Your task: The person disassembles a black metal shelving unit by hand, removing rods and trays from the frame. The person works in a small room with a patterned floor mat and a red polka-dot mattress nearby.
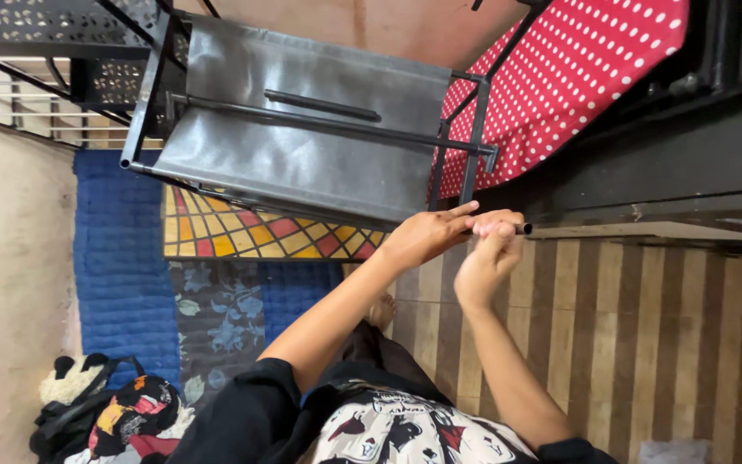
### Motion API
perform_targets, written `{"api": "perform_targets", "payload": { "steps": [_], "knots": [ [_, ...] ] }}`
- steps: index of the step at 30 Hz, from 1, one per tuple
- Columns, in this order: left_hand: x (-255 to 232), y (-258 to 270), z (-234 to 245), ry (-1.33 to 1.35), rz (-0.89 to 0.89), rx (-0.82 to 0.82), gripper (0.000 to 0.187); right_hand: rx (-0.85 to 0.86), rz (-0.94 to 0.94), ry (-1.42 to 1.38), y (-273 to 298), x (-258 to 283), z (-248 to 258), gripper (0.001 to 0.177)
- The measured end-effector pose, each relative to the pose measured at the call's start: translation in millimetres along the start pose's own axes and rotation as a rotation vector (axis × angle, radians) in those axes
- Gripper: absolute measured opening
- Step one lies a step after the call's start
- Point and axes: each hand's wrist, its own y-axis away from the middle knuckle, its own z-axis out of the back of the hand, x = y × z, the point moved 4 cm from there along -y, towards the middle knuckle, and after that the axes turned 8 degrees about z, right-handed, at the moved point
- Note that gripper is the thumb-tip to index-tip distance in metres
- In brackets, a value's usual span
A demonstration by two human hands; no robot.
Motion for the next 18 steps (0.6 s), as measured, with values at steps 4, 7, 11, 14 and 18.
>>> {"api": "perform_targets", "payload": {
  "steps": [4, 7, 11, 14, 18],
  "knots": [
    [2.3, 0.6, -1.6, -0.053, 0.02, 0.015, 0.034, -0.052, -0.071, -0.246, -11.5, -14.9, 0.9, 0.058],
    [-3.5, 1.4, 6.6, -0.036, 0.084, -0.017, 0.042, 0.023, -0.083, -0.397, -35.9, -6.1, 3.5, 0.059],
    [-15.4, -5.1, 25.2, 0.212, 0.189, 0.033, 0.047, 0.103, -0.058, -0.604, -68.7, 19.0, 3.1, 0.06],
    [-29.9, -0.4, 52.3, 0.62, 0.001, -0.188, 0.06, 0.087, -0.016, -0.443, -79.9, 21.8, -2.6, 0.048],
    [-19.4, 10.5, 72.7, 0.951, 0.364, -0.305, 0.034, 0.061, -0.182, -0.42, -71.9, -2.3, -14.1, 0.036]
  ]
}}
